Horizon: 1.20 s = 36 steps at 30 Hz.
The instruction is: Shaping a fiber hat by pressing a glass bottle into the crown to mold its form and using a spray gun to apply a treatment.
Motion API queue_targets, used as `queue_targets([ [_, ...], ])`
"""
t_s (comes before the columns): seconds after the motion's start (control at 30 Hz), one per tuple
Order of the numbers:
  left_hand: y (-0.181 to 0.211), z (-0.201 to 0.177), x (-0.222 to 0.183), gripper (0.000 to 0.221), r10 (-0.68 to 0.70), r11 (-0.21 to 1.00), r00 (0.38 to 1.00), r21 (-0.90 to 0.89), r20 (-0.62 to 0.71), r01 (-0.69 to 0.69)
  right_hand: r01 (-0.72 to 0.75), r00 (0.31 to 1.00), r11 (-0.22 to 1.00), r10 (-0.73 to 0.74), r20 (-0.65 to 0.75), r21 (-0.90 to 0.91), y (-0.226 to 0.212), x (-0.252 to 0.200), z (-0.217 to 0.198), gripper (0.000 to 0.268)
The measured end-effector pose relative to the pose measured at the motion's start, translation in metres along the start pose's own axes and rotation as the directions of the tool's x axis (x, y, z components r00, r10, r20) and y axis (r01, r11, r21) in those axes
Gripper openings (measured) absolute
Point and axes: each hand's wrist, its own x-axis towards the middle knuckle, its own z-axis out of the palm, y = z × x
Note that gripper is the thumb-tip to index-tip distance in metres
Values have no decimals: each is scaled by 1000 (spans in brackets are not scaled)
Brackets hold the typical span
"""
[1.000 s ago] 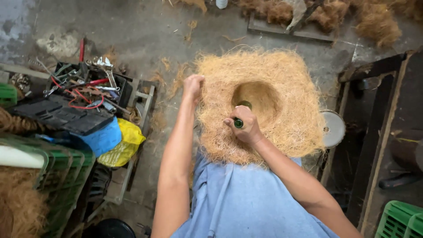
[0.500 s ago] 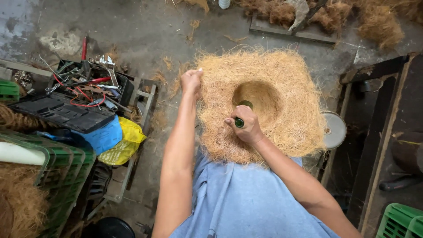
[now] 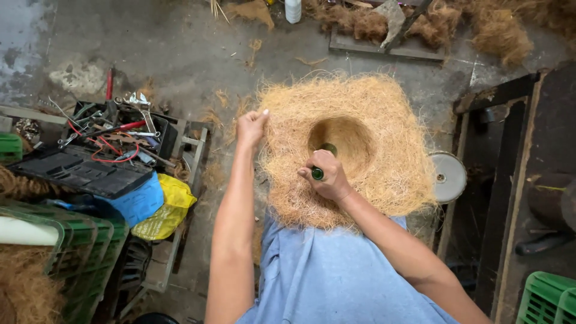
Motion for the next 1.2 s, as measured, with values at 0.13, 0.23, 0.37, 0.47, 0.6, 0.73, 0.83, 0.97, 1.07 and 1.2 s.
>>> queue_targets([
  [0.13, -26, 8, 15, 26, -21, 996, 999, -85, 39, 25, 3, 1000, 1000, -3, -5, -14, 8, -3, 2, 29],
  [0.23, -19, 4, 1, 17, -9, 996, 995, -84, 98, 18, 5, 1000, 1000, -5, 0, -8, 3, -1, 0, 29],
  [0.37, 3, 4, -8, 21, 60, 995, 998, 82, -33, -57, 13, 1000, 1000, -13, -3, -25, 1, 2, -1, 29],
  [0.47, -16, 6, 8, 28, 74, 985, 995, 159, -63, -63, 15, 1000, 999, -14, 9, -28, 5, 0, 1, 28],
  [0.6, -20, 4, -3, 21, 54, 998, 997, -28, 58, -52, 8, 1000, 1000, -8, 11, 2, 3, -1, 0, 26],
  [0.73, -24, -7, -1, 17, 98, 992, 991, -91, 92, -90, 28, 999, 1000, -28, 24, -1, 10, -6, 0, 26],
  [0.83, -19, -10, -5, 22, 94, 996, 995, -10, 24, -94, 29, 999, 1000, -29, 26, -6, 14, -9, 1, 27],
  [0.97, 14, -17, -36, 27, 5, 996, 988, -84, 155, 9, 15, 1000, 1000, -15, 20, 0, 18, -14, 2, 27],
  [1.07, 19, -21, -44, 27, 11, 998, 974, -64, 228, 3, 22, 1000, 1000, -22, 22, -3, 18, -11, 1, 27],
  [1.2, -6, -20, -34, 19, 79, 991, 987, -115, 138, -63, 21, 1000, 1000, -21, 21, -2, 20, -14, 3, 28],
])
